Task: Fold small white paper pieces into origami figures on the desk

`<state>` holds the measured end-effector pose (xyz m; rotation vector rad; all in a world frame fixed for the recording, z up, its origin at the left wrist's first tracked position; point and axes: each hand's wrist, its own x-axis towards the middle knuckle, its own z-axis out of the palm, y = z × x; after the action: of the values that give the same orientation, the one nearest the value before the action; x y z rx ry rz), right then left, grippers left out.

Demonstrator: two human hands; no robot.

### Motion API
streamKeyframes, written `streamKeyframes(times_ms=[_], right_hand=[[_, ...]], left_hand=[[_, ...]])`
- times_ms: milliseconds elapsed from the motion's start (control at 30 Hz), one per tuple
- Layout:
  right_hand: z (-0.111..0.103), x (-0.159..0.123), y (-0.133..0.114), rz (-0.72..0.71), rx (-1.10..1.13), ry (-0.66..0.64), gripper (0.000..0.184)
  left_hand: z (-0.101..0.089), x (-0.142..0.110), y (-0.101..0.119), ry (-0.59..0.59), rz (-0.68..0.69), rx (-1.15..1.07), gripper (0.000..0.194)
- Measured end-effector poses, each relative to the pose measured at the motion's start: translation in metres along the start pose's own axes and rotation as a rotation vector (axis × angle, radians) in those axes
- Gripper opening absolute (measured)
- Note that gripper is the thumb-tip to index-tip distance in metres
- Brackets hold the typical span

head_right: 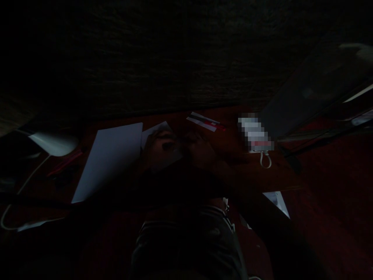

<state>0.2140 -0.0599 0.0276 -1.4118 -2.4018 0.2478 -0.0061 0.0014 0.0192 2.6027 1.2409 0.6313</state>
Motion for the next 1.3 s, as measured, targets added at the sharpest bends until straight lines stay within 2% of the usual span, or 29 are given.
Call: streamKeyframes(times_ms=[200,333,467,733,967,1100,1300], right_hand=[[0.002,-0.001,-0.008,0.004,-0.187,-0.018,0.041],[-0.008,0.007,-0.021,0.003,-0.293,-0.109,0.040],[-0.016,0.012,-0.028,-0.018,-0.326,-0.131,0.038],[-0.021,0.005,-0.025,-0.063,-0.303,-0.141,0.034],[-0.021,0.005,-0.024,-0.052,-0.287,-0.128,0.031],[-0.022,0.004,-0.022,-0.069,-0.264,-0.150,0.031],[-0.019,0.002,-0.020,-0.111,-0.218,-0.169,0.031]], left_hand=[[0.002,-0.001,0.000,-0.012,-0.014,0.006,0.017],[0.000,-0.002,0.004,-0.029,-0.031,0.026,0.020],[-0.001,-0.002,0.005,-0.027,-0.023,0.054,0.020],[-0.001,-0.003,0.004,0.002,0.001,0.045,0.020],[-0.002,-0.004,0.002,-0.013,0.149,0.069,0.020],[-0.006,-0.002,-0.006,-0.071,0.235,0.047,0.020],[-0.021,-0.003,-0.016,-0.164,0.353,0.047,0.018]])
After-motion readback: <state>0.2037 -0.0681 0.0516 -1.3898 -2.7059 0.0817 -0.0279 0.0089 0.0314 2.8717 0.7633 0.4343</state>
